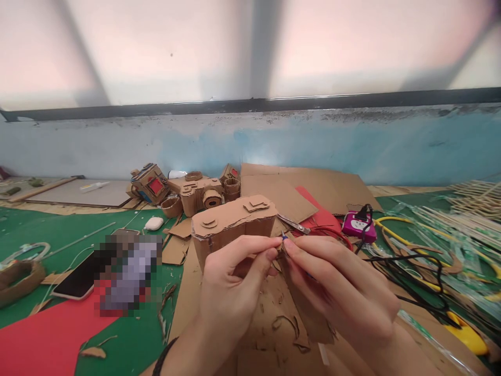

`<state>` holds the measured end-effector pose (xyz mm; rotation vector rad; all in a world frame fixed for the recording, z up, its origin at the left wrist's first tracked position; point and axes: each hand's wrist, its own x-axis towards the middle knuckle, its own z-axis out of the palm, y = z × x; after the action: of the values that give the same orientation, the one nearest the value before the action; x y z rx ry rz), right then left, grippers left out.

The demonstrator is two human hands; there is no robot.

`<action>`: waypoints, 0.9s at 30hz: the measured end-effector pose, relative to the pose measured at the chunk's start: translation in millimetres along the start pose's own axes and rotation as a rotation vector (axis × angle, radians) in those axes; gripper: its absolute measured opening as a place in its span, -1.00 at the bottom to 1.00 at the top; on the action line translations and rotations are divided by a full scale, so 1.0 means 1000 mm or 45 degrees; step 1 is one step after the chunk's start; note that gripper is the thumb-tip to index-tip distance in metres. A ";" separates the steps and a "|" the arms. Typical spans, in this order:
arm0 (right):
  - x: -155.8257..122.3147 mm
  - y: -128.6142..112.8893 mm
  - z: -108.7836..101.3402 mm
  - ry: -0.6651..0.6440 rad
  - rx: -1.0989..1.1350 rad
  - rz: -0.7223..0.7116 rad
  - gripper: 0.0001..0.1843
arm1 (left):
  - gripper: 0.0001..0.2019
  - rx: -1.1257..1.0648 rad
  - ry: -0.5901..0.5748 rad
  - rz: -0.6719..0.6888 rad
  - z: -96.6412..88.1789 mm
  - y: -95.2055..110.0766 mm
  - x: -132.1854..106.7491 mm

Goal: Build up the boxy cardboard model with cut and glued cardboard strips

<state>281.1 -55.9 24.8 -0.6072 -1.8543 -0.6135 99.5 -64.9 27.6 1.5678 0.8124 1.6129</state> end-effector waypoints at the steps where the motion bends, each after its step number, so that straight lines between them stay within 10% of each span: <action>1: 0.000 0.000 0.000 0.001 0.000 -0.006 -0.71 | -0.86 -0.002 0.000 -0.001 0.000 0.000 0.000; 27: 0.001 0.001 -0.002 -0.009 0.082 -0.012 -0.65 | -0.89 -0.036 -0.016 -0.091 -0.003 -0.002 0.001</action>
<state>283.0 -56.4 26.3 -0.5593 -1.8771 -0.5560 96.9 -63.1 26.0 1.5109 0.8267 1.5558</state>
